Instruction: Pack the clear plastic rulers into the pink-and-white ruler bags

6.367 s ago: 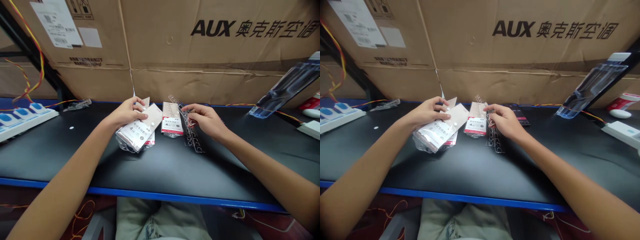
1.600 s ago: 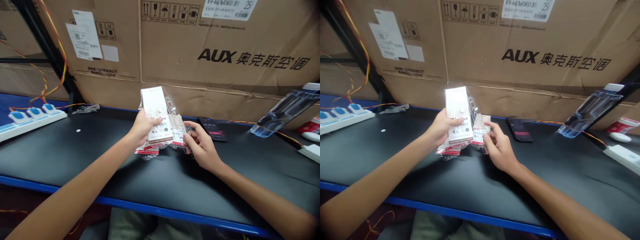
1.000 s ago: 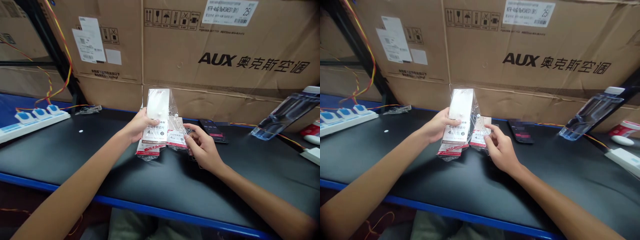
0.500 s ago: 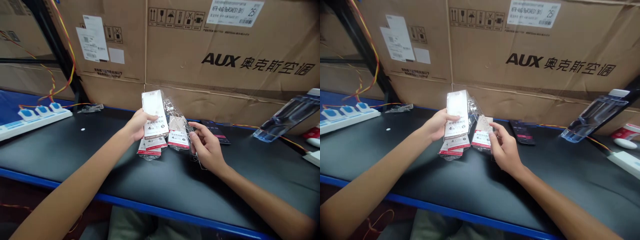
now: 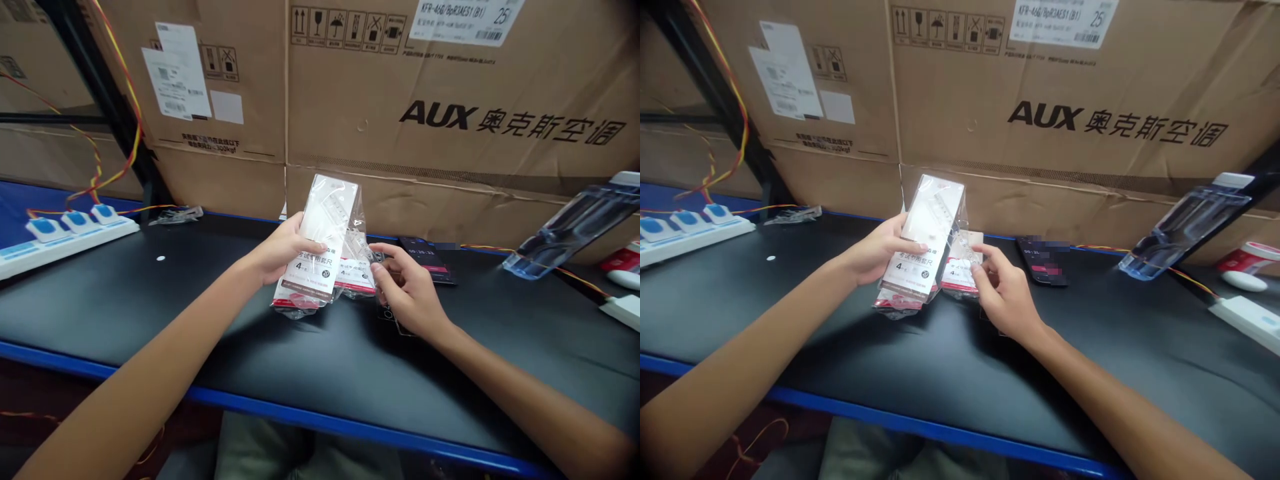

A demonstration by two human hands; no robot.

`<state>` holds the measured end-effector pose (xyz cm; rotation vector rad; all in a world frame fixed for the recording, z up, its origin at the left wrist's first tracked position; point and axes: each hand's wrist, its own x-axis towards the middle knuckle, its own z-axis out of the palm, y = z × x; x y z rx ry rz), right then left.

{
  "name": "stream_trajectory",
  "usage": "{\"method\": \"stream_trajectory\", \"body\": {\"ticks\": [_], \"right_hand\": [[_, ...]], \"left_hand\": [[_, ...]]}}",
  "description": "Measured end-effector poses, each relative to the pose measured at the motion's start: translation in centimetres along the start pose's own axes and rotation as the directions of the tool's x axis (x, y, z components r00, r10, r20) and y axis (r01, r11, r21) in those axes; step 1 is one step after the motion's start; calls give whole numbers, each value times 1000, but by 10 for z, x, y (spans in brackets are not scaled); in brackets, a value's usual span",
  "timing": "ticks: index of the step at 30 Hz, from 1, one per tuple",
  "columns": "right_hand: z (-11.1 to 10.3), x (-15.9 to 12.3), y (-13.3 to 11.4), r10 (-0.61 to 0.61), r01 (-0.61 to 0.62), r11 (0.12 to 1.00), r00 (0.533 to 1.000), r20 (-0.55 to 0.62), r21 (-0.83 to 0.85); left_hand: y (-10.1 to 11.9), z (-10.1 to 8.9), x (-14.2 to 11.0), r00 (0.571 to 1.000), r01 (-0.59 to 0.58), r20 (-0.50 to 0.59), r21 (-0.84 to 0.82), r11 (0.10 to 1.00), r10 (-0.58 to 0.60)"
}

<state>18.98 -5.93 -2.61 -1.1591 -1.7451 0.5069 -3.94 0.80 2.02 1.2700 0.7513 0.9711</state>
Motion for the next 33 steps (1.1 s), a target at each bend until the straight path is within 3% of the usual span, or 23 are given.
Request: {"method": "stream_trajectory", "body": {"ticks": [7, 13, 20, 25, 33], "right_hand": [[3, -1, 0, 118, -128, 988, 986, 120, 80], [4, -1, 1, 154, -183, 971, 972, 178, 155], [2, -2, -8, 66, -68, 997, 994, 84, 25], [-1, 1, -6, 53, -53, 999, 999, 2, 0], [-4, 2, -8, 31, -31, 999, 1000, 5, -34]], "left_hand": [[-11, 11, -2, 998, 1, 56, 44, 999, -4], [-19, 14, -1, 1000, 8, 22, 40, 999, -9], [-14, 19, -3, 999, -46, 29, 33, 998, 45], [-14, 19, -5, 999, -2, 32, 91, 996, -1], [-10, 19, -6, 999, 1, 52, 65, 998, -4]]}}
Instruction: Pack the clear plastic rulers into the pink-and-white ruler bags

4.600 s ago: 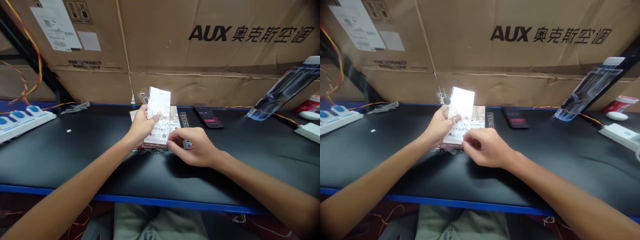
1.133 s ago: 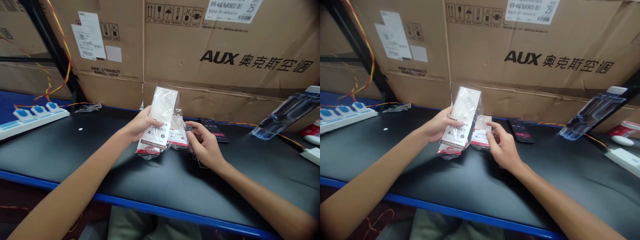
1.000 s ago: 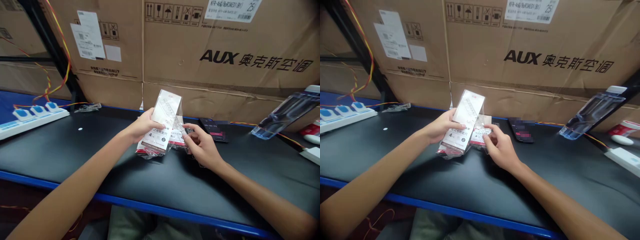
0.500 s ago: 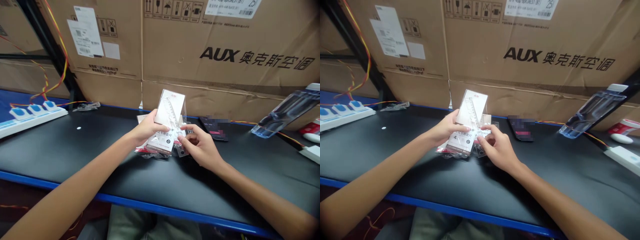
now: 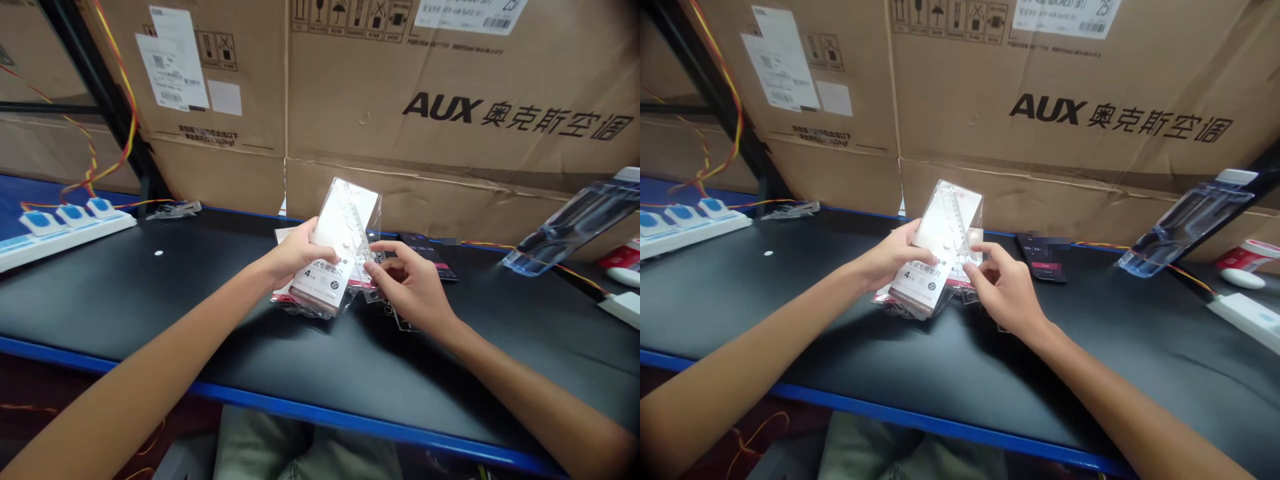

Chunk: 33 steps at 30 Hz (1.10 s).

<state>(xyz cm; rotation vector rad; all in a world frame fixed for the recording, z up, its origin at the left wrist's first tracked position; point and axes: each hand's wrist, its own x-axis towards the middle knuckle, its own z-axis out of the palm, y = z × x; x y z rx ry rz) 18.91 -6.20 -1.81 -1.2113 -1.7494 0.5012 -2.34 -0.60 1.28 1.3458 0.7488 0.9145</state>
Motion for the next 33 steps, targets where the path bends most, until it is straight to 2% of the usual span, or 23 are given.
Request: {"method": "stream_trajectory", "body": {"ticks": [3, 8, 17, 21, 27, 33], "right_hand": [[0, -1, -1, 11, -12, 1000, 1000, 22, 18], [2, -2, 4, 63, -70, 994, 995, 78, 88], [0, -2, -8, 35, -35, 999, 999, 14, 35], [0, -2, -6, 50, -50, 998, 999, 11, 36], [5, -3, -2, 122, -138, 975, 987, 101, 176], [8, -4, -4, 133, -173, 947, 978, 161, 269]], "left_hand": [[1, 0, 0, 1000, -15, 18, 13, 1000, 15], [-4, 0, 0, 1000, 16, -18, 51, 999, -16], [6, -2, -2, 999, 31, 44, 24, 999, -32], [2, -1, -1, 1000, 8, 16, 27, 1000, -9], [-4, -1, 0, 999, 20, -30, 87, 996, -17], [-5, 0, 1, 998, -20, -51, 131, 991, 27]]}}
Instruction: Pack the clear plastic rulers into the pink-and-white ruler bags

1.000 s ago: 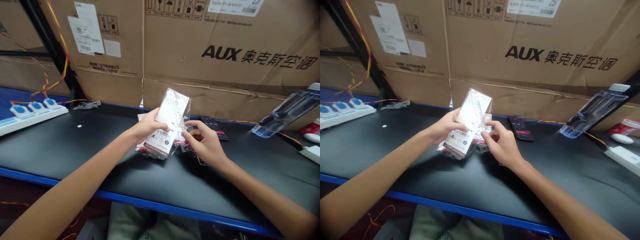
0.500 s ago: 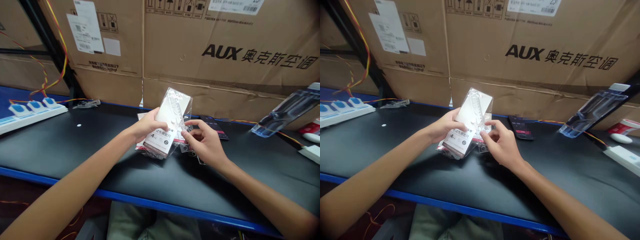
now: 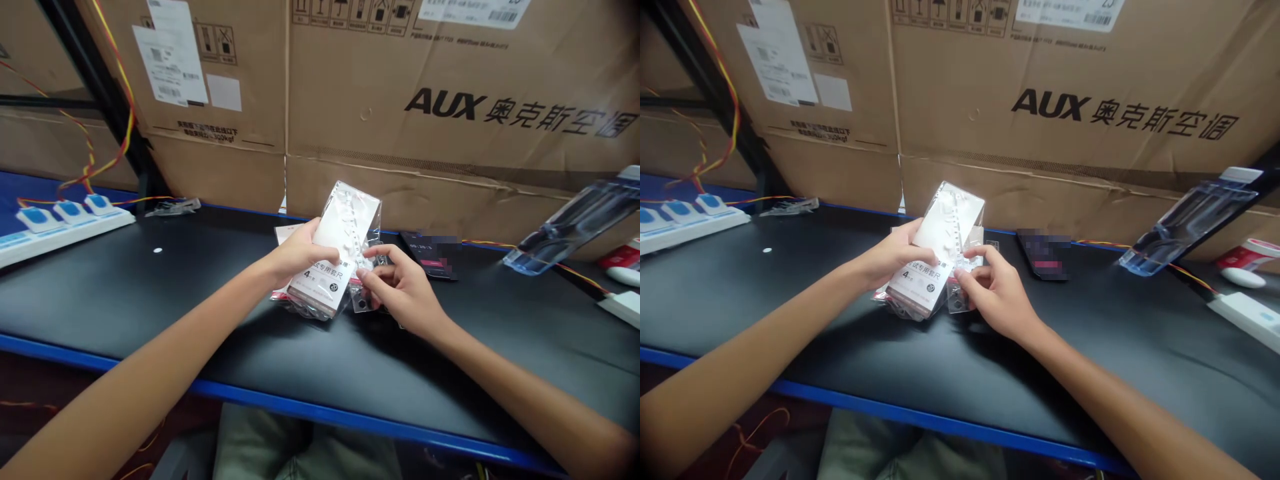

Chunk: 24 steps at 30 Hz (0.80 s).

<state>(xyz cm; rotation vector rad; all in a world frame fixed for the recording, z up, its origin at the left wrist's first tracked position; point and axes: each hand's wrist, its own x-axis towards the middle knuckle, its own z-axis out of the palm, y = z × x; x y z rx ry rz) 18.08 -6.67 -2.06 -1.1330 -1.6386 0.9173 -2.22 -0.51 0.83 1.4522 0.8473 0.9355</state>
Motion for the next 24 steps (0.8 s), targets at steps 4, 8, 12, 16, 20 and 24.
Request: {"method": "stream_trajectory", "body": {"ticks": [4, 8, 12, 16, 20, 24], "right_hand": [[1, -1, 0, 10, -13, 999, 997, 73, 34], [-2, 0, 1, 22, -30, 997, 991, 130, 65], [-4, 3, 1, 36, -46, 994, 995, 98, 98], [-3, 3, -1, 19, -16, 997, 999, -46, 79], [2, 2, -2, 2, 7, 997, 993, -118, 81], [5, 2, 2, 30, -15, 991, 993, -112, 132]], "left_hand": [[-3, 2, 0, 1000, 1, -17, -43, 999, -1], [-5, 5, 1, 999, 12, -50, -159, 987, -20], [-4, 7, 3, 994, 7, -104, -227, 974, -31], [-1, 6, 4, 986, -27, -164, -245, 969, -14], [-2, 8, 3, 990, -12, -139, -284, 959, -28], [-7, 10, 3, 990, 17, -131, -272, 962, -54]]}}
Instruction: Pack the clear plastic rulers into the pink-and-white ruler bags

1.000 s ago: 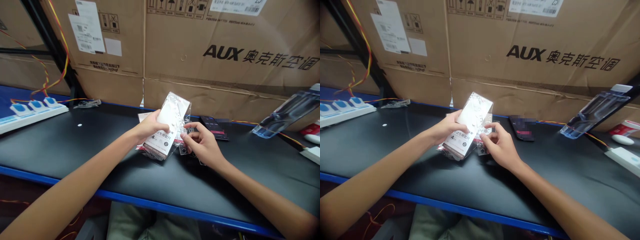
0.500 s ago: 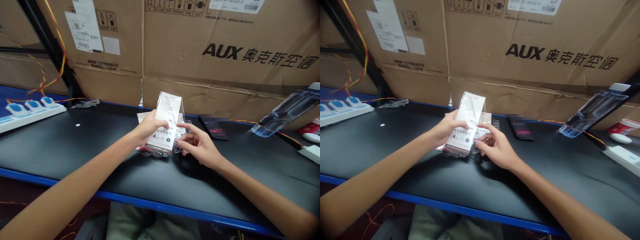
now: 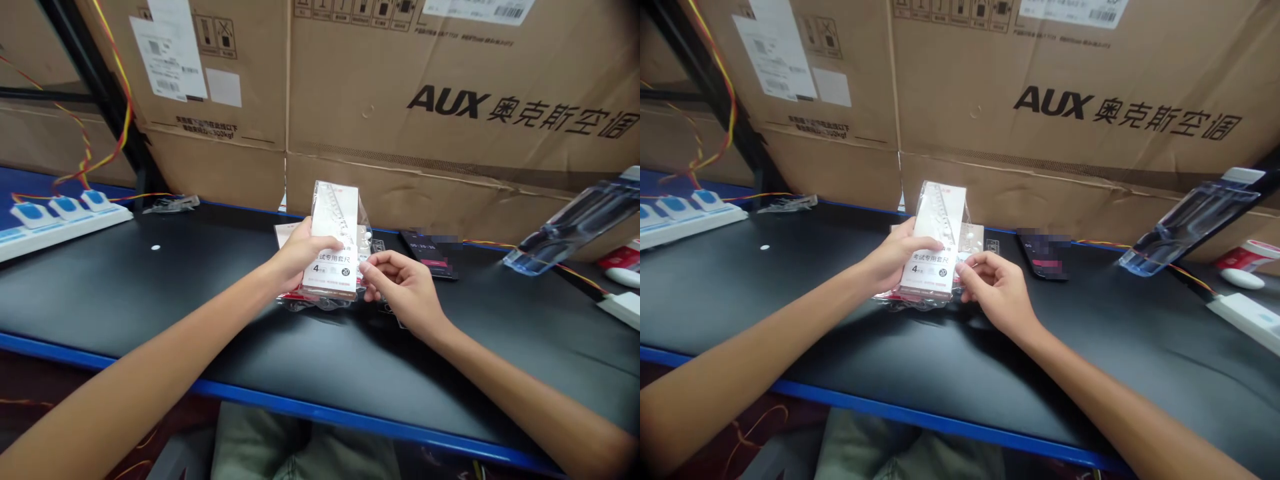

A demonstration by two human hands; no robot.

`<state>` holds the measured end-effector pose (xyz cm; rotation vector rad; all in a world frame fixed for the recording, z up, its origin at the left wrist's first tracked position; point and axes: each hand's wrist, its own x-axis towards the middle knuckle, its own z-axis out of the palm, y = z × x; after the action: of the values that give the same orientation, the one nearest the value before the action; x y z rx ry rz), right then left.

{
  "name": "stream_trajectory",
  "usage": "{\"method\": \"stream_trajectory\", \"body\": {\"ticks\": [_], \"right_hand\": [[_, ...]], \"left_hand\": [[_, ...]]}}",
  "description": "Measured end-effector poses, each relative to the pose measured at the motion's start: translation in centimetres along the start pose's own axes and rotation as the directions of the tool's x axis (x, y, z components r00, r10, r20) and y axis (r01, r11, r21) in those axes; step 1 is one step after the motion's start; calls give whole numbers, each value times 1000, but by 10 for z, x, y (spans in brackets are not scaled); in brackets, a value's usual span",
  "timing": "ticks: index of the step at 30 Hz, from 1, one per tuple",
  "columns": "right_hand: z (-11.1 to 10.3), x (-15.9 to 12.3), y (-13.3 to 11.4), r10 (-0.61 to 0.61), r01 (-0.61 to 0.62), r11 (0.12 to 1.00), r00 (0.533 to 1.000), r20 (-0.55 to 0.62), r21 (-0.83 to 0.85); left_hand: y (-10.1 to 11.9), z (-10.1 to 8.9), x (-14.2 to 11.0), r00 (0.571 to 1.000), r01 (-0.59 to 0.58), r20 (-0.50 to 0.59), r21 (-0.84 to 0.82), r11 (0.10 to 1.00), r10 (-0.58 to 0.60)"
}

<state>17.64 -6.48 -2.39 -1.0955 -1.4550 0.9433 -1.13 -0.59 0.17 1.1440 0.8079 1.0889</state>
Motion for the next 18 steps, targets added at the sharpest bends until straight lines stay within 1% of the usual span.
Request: {"method": "stream_trajectory", "body": {"ticks": [4, 9, 12, 15, 18], "right_hand": [[0, 0, 3, -4, 3, 999, 999, 32, 41], [0, -1, 1, 12, -26, 994, 992, 129, 108], [-2, -1, -1, 11, -26, 996, 986, 166, 85], [-5, 0, -1, -7, 6, 1000, 984, 179, 7], [-7, 2, 0, -15, 26, 998, 984, 178, -62]], "left_hand": [[-2, -2, 3, 999, -10, -41, -56, 998, 8], [0, -5, 5, 994, -34, -110, -95, 995, 24], [1, -5, 5, 997, -19, -72, -120, 993, 11], [1, -5, 5, 999, 7, -35, -150, 989, -13], [1, -4, 5, 1000, 8, -18, -162, 987, -11]]}}
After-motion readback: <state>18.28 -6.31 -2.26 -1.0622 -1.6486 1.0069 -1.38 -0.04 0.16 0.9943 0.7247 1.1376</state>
